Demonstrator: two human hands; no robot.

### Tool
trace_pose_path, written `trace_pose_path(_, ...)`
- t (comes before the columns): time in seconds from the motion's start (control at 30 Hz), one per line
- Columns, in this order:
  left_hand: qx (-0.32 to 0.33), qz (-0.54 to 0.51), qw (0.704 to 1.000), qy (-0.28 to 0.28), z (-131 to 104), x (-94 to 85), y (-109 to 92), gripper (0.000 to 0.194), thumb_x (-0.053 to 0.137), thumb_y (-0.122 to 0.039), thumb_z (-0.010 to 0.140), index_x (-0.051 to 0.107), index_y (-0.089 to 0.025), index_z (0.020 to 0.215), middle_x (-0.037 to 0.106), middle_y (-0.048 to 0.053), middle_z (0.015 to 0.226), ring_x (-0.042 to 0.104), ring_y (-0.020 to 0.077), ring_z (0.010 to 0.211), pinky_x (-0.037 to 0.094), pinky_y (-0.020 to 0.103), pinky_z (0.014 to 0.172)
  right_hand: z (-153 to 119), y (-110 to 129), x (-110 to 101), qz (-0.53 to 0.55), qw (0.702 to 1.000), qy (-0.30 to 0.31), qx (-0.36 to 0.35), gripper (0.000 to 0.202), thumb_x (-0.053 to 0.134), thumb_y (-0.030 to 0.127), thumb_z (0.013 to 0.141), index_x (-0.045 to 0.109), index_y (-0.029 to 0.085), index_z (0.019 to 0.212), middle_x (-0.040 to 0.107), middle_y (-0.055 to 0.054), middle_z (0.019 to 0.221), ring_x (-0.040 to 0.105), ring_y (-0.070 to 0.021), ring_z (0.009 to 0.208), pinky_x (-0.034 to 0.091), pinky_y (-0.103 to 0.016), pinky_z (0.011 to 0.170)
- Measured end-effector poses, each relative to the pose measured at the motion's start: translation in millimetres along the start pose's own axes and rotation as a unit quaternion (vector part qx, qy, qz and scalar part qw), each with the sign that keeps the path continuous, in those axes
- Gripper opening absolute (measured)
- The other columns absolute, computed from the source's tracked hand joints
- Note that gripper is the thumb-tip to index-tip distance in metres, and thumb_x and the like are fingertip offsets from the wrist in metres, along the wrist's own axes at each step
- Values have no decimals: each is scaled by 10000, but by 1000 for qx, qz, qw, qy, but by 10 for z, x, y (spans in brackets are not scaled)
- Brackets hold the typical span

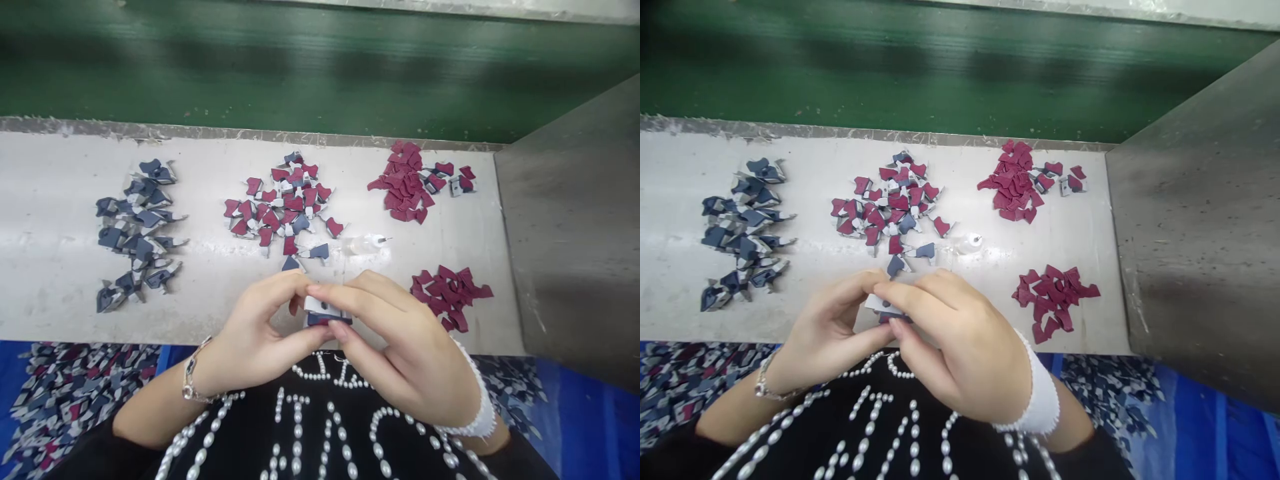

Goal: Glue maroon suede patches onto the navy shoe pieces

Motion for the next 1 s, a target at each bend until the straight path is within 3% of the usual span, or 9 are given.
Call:
trace_pose_path(0.17, 8, -20, 1000, -10, -25, 3, -22, 146, 716, -173, 870, 575, -190, 904, 557, -10, 777, 523, 125, 715, 444, 258, 638, -6, 56, -4, -18, 1000, -14, -11, 320, 519, 57, 953, 643, 55, 1249, 701, -69, 1025, 592, -144, 948, 492, -253, 898)
trace_pose_path(0.4, -33, -81, 996, -9, -38, -3, 32, 185, 756, -193, 851, 628, -210, 985, 610, -3, 823, 571, 139, 757, 469, 268, 668, -23, 38, 13, 18, 999, 31, 8, 422, 489, 81, 992, 524, 73, 1412, 669, -68, 1175, 584, -116, 1086, 458, -217, 1004)
trace_pose_path(0.57, -78, -158, 984, -25, -31, 20, 109, 176, 803, -159, 805, 654, -208, 885, 618, -27, 808, 581, 107, 759, 489, 225, 695, -12, 37, -10, 9, 999, 43, -8, 415, 465, 77, 996, 530, 74, 1405, 675, -72, 1174, 574, -137, 1115, 455, -249, 1016)
trace_pose_path(0.67, -169, -258, 951, 7, -32, 107, 269, 195, 814, -191, 807, 705, -230, 963, 644, -28, 828, 586, 91, 752, 494, 199, 687, 6, -73, 0, 22, 997, 60, 38, 422, 472, 127, 1022, 495, 140, 1443, 679, -43, 1162, 604, -131, 1034, 483, -257, 947)
trace_pose_path(0.73, -230, -357, 903, 70, -39, 213, 357, 242, 821, -198, 804, 719, -231, 1020, 665, -27, 840, 591, 72, 724, 501, 182, 688, 6, -183, 7, 57, 992, 54, 96, 403, 483, 188, 1038, 485, 211, 1440, 683, -4, 1049, 624, -125, 911, 508, -255, 828)
trace_pose_path(0.83, -266, -463, 834, 139, -40, 299, 407, 234, 849, -171, 762, 721, -193, 957, 671, -33, 801, 603, 55, 699, 503, 158, 688, -9, -315, 22, 121, 977, 23, 174, 227, 496, 279, 1045, 562, 270, 1261, 636, 39, 844, 607, -122, 749, 489, -254, 673)
trace_pose_path(0.9, -276, -479, 820, 148, -37, 305, 436, 219, 857, -168, 749, 713, -177, 913, 663, -37, 769, 609, 56, 695, 503, 155, 686, -12, -354, 49, 149, 968, 16, 202, 126, 487, 311, 1050, 575, 260, 1124, 664, 27, 867, 638, -131, 791, 496, -262, 700)
trace_pose_path(1.0, -299, -432, 842, 125, -57, 287, 488, 211, 849, -195, 767, 704, -176, 920, 675, -24, 808, 627, 75, 734, 517, 186, 725, 2, -374, 102, 145, 963, 38, 225, 123, 486, 344, 1046, 548, 250, 1097, 694, 10, 916, 665, -154, 845, 506, -287, 733)
Point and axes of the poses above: each hand's wrist, its own z-axis towards the middle knuckle, its own x-axis out of the palm, y = z × x, the point moved 6 cm from there along z, towards the middle knuckle
